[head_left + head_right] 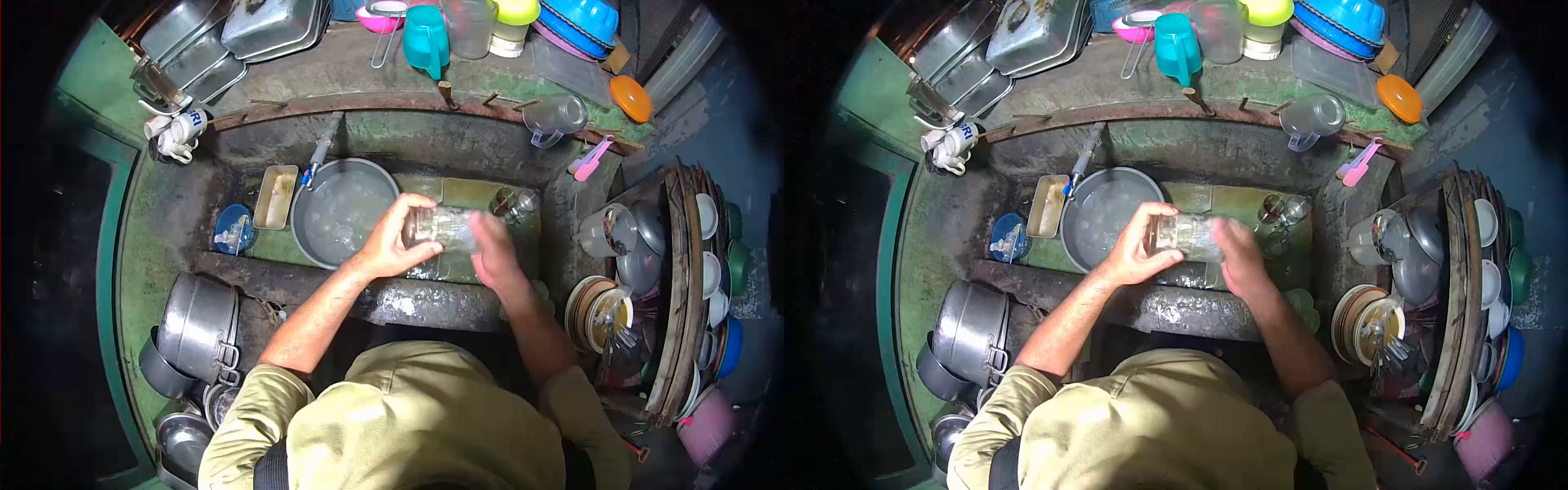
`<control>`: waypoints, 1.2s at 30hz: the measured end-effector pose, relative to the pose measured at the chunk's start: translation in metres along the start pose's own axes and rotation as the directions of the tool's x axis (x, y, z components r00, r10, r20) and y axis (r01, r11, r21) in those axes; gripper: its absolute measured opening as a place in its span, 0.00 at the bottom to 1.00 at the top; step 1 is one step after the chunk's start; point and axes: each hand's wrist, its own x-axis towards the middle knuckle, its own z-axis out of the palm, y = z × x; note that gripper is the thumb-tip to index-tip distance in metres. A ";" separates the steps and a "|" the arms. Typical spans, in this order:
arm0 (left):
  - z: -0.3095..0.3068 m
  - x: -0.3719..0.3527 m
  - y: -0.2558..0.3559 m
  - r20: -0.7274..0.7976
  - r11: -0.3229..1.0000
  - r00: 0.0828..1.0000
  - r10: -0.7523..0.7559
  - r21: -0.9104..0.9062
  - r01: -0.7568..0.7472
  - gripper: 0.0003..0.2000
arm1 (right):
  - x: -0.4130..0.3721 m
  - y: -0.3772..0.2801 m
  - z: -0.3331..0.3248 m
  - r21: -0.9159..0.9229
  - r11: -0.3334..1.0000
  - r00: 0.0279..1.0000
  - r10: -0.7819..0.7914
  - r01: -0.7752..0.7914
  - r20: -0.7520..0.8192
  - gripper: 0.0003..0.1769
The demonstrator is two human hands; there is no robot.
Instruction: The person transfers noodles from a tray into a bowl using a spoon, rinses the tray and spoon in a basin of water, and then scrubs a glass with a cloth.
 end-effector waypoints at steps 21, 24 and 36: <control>0.005 -0.032 -0.036 0.489 0.319 0.755 -0.437 -0.700 0.638 0.35 | 0.056 0.039 0.042 -0.538 0.830 0.815 -0.411 0.149 -0.409 0.17; 0.013 -0.046 -0.047 0.405 0.223 0.801 -0.441 -0.815 0.535 0.34 | 0.078 0.023 0.024 -0.202 0.926 0.780 -0.378 0.319 -0.500 0.15; 0.014 -0.071 -0.077 0.127 0.195 0.697 -0.706 -0.911 0.364 0.33 | 0.081 0.086 0.026 -0.087 0.996 0.973 -0.011 -0.009 -0.230 0.14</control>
